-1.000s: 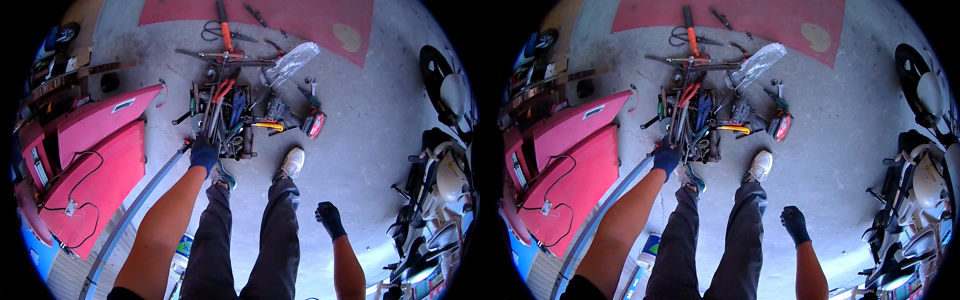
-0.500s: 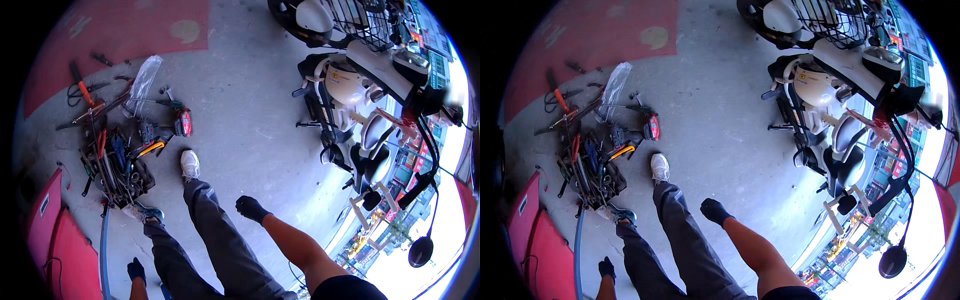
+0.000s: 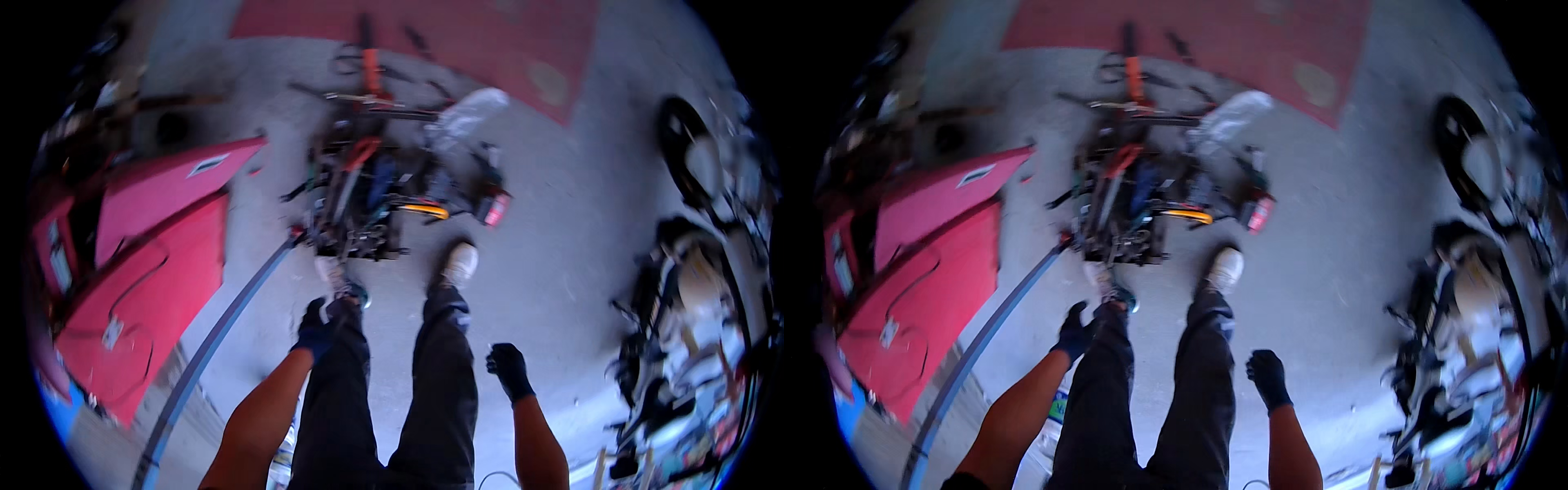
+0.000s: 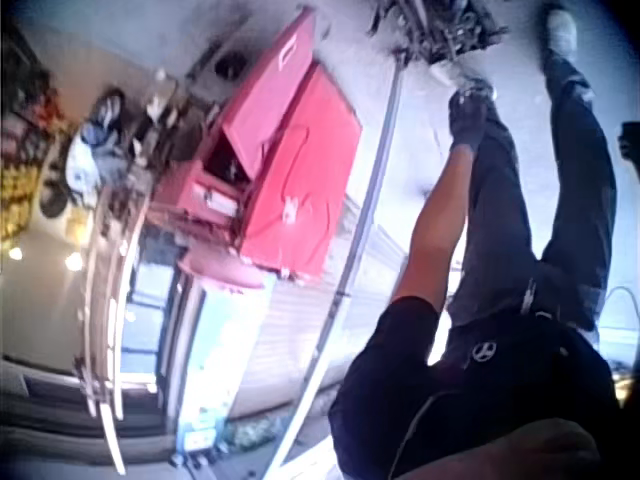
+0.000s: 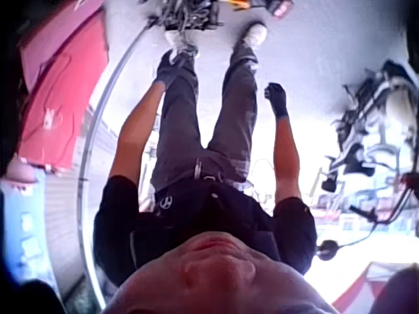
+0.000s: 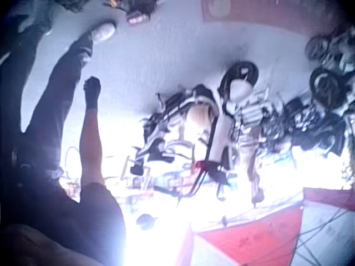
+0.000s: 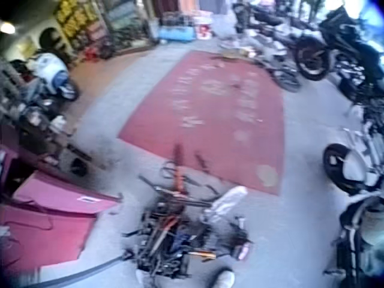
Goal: The person uses a cordless impact driver to remove and install bolts on the rear section of a white electric scooter. They also use a wrench to tighten a bolt and handle various small parts and tools on the floor.
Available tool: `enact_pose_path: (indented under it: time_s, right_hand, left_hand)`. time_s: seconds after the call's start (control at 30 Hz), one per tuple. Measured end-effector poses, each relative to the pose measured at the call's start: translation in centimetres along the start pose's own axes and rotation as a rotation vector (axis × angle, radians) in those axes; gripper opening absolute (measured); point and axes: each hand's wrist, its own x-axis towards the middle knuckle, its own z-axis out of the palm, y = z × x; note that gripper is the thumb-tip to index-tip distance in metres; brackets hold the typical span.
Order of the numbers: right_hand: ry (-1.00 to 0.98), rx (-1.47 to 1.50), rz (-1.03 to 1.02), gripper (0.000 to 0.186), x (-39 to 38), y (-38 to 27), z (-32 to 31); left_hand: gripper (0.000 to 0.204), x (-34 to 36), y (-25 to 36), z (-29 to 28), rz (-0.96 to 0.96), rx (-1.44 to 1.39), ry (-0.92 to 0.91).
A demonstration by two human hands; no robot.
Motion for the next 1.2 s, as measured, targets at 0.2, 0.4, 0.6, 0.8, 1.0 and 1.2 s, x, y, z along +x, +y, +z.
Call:
enact_pose_path:
  time_s: [0.2, 0.4, 0.6, 0.8, 1.0, 1.2]
  right_hand:
    - [-0.018, -0.211, -0.018, 0.014, -1.7, -4.3, 2.2]
    - [-0.053, -0.268, -0.103, 0.015, -0.1, -5.1, 1.9]
    - [-0.073, -0.766, -0.334, 0.019, 11.1, -9.9, 5.9]
    - [0.173, -1.581, -0.975, 0.029, 29.1, -17.3, 10.9]
    - [0.089, -1.431, -0.960, 0.059, 30.0, -23.5, 20.1]
    - [0.021, -1.474, -0.850, 0.066, 32.4, -21.9, 19.9]
  left_hand:
    - [0.067, 0.9, 2.6, 0.2, 0.054, -0.157, 0.045]
    - [0.041, 2.3, 1.9, 1.0, -0.073, -0.046, -0.142]
    - [0.030, 5.5, -2.3, 3.9, 0.170, -0.237, -0.105]
    - [0.028, 11.7, 0.5, 5.9, 0.075, -0.347, 0.062]
    - [0.029, 15.0, -1.3, 9.9, 0.057, -0.413, 0.104]
    - [0.042, 16.5, -4.1, 13.1, 0.114, -0.455, 0.136]
